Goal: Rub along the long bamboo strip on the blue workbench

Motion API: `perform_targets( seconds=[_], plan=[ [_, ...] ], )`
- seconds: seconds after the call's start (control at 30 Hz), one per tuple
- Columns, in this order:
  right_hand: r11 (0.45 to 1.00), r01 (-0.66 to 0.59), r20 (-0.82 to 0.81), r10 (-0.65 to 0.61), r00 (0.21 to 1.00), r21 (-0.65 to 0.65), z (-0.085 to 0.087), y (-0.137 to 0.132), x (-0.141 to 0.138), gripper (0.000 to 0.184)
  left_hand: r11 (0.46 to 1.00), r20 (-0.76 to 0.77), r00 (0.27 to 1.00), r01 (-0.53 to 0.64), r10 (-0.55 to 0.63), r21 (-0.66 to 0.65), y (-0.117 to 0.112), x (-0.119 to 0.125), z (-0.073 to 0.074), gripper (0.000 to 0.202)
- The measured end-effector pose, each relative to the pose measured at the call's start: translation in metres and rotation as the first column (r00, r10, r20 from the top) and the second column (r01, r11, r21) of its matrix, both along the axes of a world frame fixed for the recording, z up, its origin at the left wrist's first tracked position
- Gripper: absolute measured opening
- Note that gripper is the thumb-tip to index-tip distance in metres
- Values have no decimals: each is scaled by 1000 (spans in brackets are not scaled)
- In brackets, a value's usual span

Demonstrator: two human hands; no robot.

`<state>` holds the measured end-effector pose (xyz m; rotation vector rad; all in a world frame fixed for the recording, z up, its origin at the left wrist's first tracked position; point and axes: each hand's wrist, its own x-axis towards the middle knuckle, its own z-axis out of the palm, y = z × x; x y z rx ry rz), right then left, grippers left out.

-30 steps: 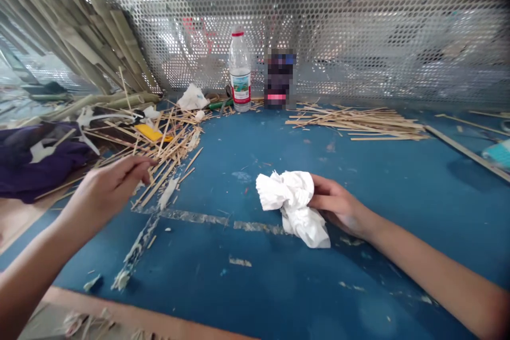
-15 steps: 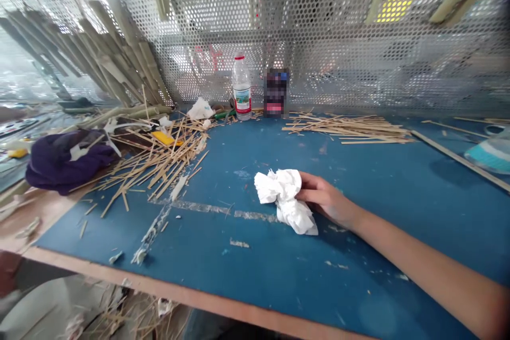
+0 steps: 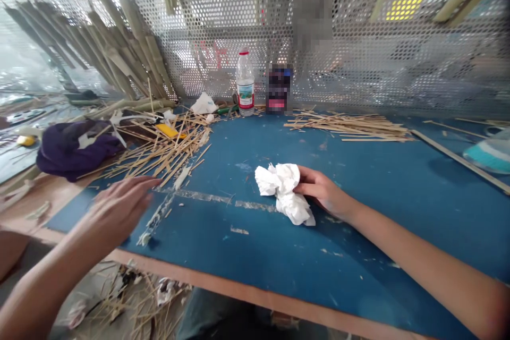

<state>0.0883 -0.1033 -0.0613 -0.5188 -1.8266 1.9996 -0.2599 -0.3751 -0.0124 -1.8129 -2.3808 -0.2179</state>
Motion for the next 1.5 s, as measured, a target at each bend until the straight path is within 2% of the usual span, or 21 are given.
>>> perform_targets(
  seconds=[0.1,0.17,0.23,0.4,0.53,0.77,0.97,1.03,1.1,1.2,1.23,1.33,1.5],
  plan=[
    [1000,13,16,-13,1000,1,1,0,1,40,995,51,995,87,-84,-51,29,-4,-20,55],
    [1000,23,25,-23,999,-3,2,0,1,40,992,87,994,79,-70,-98,43,-13,-29,64],
    [1000,22,27,-21,999,-17,2,0,1,41,990,115,992,72,-58,-123,50,-22,-32,64],
    [996,20,34,-17,999,-89,-2,1,2,48,991,130,991,47,-31,-123,51,-30,-31,50],
    [995,47,70,-41,997,-90,-4,2,3,47,995,125,992,26,-14,-96,54,-29,-35,45],
    [990,48,67,-40,997,-129,0,2,0,46,994,-58,998,13,-20,-111,59,-21,-35,44],
    [995,43,61,-37,997,-93,4,-1,-2,45,988,-147,989,5,-28,-155,64,-9,-27,43],
    [997,38,56,-34,998,-69,3,-1,-1,46,990,-97,995,6,-20,-141,65,-11,-22,44],
    [998,36,52,-33,998,-48,3,-2,1,46,993,41,999,29,-24,-116,63,-18,-17,46],
    [999,28,51,-26,998,-41,3,-2,2,46,992,247,968,77,-50,-103,56,-29,-12,49],
    [999,22,51,-20,998,-46,3,-1,2,46,989,264,963,87,-54,-116,54,-31,-11,49],
    [997,6,37,-3,999,-77,3,-1,1,47,987,190,981,60,-31,-151,49,-31,-14,49],
    [995,34,56,-28,998,-94,1,0,2,46,975,190,981,5,38,-220,56,-34,-20,51]
  ],
)
